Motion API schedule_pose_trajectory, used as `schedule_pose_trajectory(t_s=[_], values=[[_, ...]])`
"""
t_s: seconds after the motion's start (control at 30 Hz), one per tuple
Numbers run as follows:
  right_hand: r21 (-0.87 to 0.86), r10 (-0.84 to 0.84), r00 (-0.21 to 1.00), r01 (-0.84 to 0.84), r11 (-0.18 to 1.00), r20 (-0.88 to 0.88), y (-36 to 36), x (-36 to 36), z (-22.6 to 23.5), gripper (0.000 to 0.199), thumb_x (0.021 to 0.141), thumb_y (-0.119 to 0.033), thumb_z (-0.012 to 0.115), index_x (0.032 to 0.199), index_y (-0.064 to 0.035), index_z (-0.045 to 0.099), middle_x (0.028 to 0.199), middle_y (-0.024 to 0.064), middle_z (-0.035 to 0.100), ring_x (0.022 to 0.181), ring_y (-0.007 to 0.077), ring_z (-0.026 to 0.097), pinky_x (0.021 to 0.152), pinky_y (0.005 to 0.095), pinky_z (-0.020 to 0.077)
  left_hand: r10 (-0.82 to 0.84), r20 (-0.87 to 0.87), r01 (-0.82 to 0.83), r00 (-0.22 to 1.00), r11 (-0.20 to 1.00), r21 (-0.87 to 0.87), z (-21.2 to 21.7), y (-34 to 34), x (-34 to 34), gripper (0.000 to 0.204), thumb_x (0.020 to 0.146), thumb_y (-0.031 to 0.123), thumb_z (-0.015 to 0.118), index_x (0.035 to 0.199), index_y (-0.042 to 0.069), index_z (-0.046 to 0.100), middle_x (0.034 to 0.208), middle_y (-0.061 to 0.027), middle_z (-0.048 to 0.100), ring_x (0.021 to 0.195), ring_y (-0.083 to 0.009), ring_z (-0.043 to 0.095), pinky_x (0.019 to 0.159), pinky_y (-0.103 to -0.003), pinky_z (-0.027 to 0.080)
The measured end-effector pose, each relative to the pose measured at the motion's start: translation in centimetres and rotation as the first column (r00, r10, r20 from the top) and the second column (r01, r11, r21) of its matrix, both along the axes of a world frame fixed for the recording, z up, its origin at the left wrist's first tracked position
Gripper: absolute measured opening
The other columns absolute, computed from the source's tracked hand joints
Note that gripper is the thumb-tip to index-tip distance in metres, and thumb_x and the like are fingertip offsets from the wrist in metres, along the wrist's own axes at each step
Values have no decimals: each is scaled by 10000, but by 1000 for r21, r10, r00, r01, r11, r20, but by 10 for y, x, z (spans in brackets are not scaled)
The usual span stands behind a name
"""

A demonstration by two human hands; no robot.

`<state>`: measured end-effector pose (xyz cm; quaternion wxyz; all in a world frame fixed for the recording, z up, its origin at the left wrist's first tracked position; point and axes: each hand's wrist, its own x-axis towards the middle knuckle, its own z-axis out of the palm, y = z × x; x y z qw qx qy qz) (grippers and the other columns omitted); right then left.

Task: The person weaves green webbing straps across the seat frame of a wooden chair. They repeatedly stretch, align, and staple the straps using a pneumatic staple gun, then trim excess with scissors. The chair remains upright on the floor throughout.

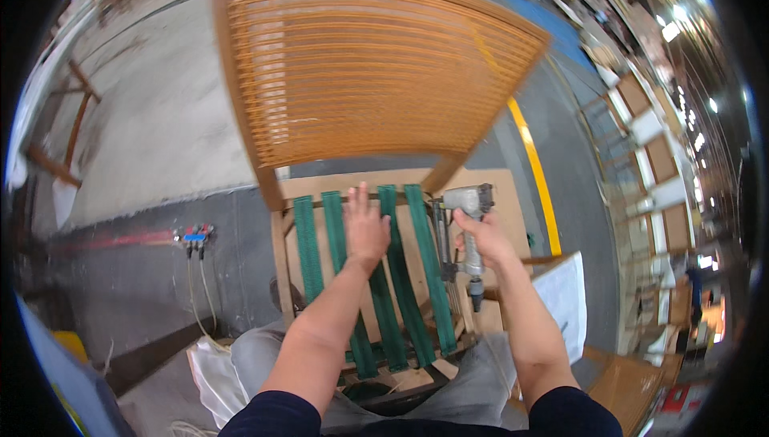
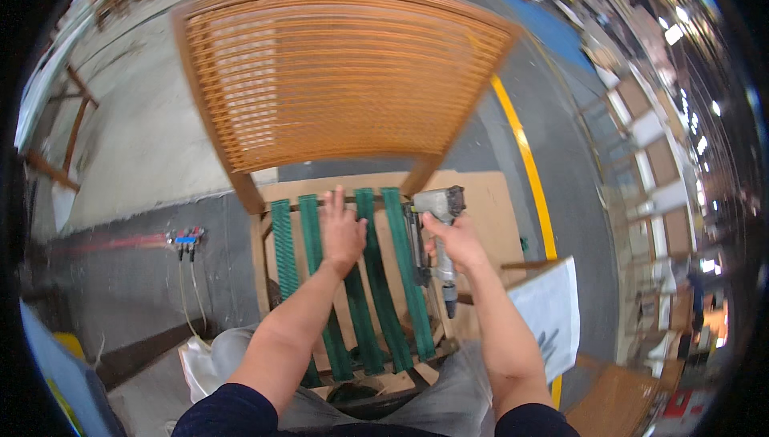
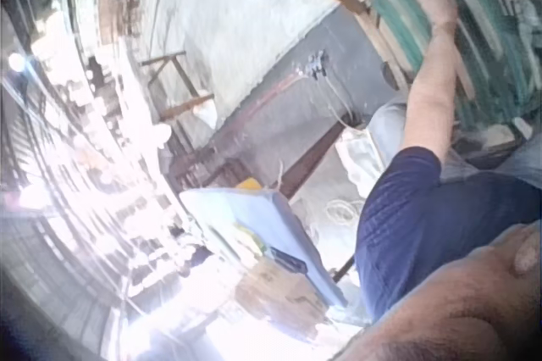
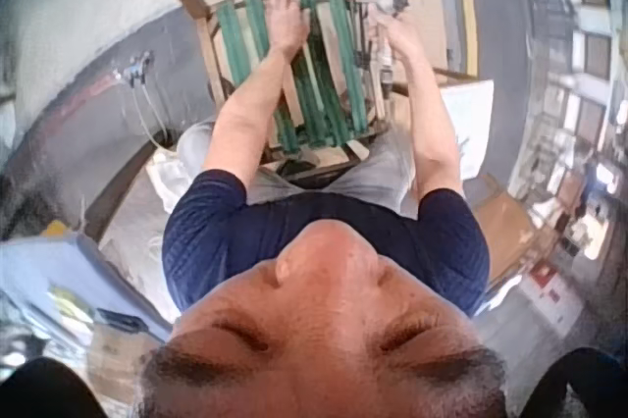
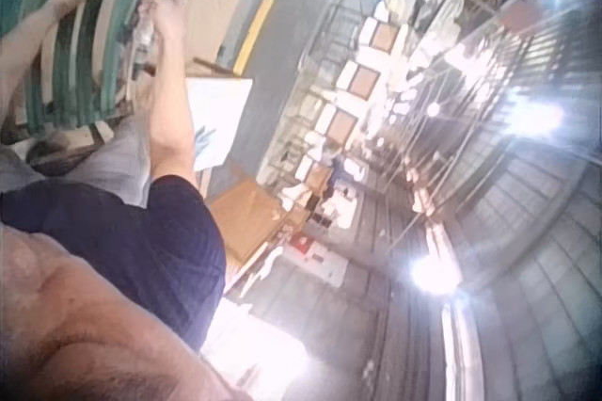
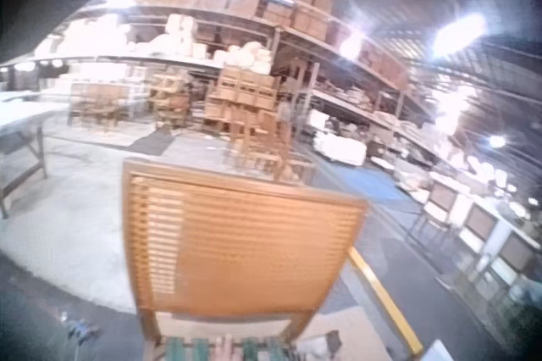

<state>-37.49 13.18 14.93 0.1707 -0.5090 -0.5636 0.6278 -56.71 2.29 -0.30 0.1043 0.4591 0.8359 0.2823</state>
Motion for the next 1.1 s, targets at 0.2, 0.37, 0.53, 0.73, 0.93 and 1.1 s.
schedule_pose_trajectory(t_s=[0.2, 0.37, 0.53, 0.73, 0.93, 1.1], values=[[75, -304, 944, 297, 952, 129, 8, 211, 63, 365, 966, -307, 812, 1173, -38, 681, 971, 48, 672, 638, 151, 617, 517, 338, 510, -23, -227, 2, 974, 996, -94, 14, 2, 12, 357, 1000, 275, 643, 1151, -36, 729, 1713, -223, 317, 1602, -432, 234, 1307, -575, 189], [-62, -570, 804, 586, 808, 171, 2, 365, 26, 379, 974, -358, 794, 1180, -64, 673, 965, 50, 661, 651, 179, 624, 564, 343, 543, 35, -15, -35, 999, 999, 39, 24, 34, 29, 268, 1014, 217, 623, 1074, -39, 677, 1499, -215, 546, 1369, -394, 531, 1142, -575, 403], [-379, -619, 780, 547, 747, -93, -3, 405, -54, 395, 1019, -504, 693, 985, -111, 673, 776, 38, 653, 613, 183, 617, 580, 369, 552, 66, 998, -496, -10, 866, -62, 70, 38, 31, 316, 1105, 207, 457, 1141, -47, 642, 994, -189, 728, 830, -344, 723, 750, -515, 612], [-436, -647, 762, 569, 697, -39, -18, 433, -94, 390, 1034, -484, 678, 977, -98, 672, 760, 61, 657, 641, 216, 646, 602, 401, 573, 89, 980, -297, -176, 945, -140, 71, -97, 162, 516, 1177, 355, 354, 1301, -77, 607, 1122, -181, 746, 849, -300, 736, 752, -460, 623], [50, -560, 762, 577, 815, 325, -44, 439, -78, 404, 1026, -375, 710, 1263, -49, 670, 1063, 63, 693, 885, 214, 667, 701, 398, 560, 305, 901, -9, -307, 946, -324, 67, -234, 255, 409, 1178, 326, 379, 1364, -10, 521, 1281, -198, 699, 1053, -347, 731, 922, -511, 632], [291, -621, 775, 571, 768, 119, -78, 412, -40, 391, 1023, -360, 711, 1320, -107, 681, 1165, 38, 675, 1093, 200, 629, 807, 406, 545, 323, 854, 22, -408, 938, -345, 39, -251, 251, 378, 1179, 305, 386, 1377, 1, 494, 1322, -205, 703, 1113, -338, 728, 940, -480, 631]])
